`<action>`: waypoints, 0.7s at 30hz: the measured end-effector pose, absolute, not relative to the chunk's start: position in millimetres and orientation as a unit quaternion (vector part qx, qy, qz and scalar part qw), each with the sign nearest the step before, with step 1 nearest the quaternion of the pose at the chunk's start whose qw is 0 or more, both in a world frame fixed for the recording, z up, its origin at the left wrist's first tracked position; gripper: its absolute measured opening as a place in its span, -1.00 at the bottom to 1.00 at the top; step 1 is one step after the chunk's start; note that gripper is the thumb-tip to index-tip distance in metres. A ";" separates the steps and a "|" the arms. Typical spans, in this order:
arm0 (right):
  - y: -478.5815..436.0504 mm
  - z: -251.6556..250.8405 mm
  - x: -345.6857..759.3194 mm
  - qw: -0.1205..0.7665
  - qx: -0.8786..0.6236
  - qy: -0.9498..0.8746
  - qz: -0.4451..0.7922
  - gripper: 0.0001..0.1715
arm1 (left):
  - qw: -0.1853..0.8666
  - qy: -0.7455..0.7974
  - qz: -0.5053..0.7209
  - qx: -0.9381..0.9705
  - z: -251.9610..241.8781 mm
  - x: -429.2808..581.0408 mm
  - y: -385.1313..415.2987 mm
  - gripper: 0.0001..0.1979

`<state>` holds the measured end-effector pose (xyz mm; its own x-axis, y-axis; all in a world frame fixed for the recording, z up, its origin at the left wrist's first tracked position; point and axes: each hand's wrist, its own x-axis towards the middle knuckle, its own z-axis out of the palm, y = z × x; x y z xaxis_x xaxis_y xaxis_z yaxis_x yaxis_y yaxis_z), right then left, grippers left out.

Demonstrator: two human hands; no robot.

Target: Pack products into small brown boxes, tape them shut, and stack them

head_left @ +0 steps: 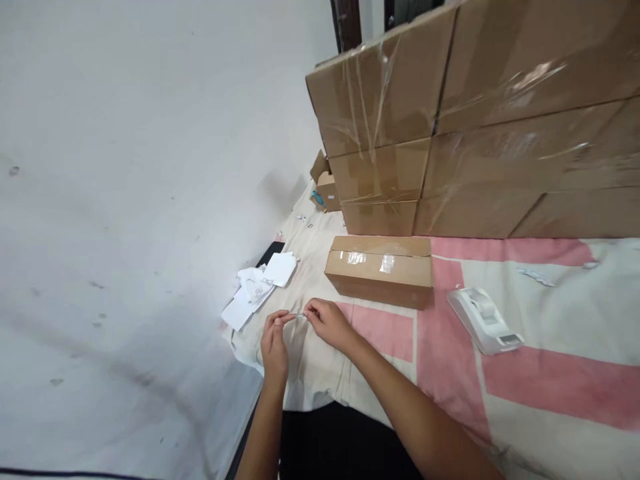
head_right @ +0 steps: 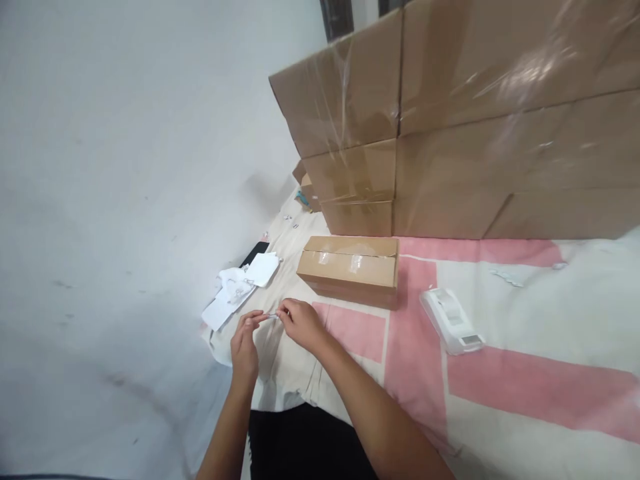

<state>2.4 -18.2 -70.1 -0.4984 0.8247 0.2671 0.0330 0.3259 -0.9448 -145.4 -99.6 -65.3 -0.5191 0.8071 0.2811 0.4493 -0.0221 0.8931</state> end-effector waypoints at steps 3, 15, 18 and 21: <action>-20.6 -66.3 5.1 0.394 -0.303 -0.732 0.466 -0.86 | 0.170 0.681 0.560 0.440 -65.8 -146.2 -95.4 -0.55; -21.2 -41.6 29.1 0.430 -0.382 -0.678 0.459 -0.86 | 0.244 0.681 0.556 0.410 -74.7 -152.8 -101.4 -0.58; -21.6 -35.3 32.6 0.436 -0.372 -0.679 0.459 -0.86 | 0.266 0.666 0.567 0.405 -78.3 -142.2 -86.9 -0.56; -26.2 -20.3 43.4 0.450 -0.345 -0.676 0.471 -0.87 | 0.290 0.634 0.594 0.402 -77.8 -123.2 -54.2 -0.51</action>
<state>43.4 -26.2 -20.3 -0.3572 0.8900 0.2834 0.0422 0.3185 -0.9470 -123.2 -54.2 -77.8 -0.5092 0.8536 0.1099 0.1646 -0.0288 0.9859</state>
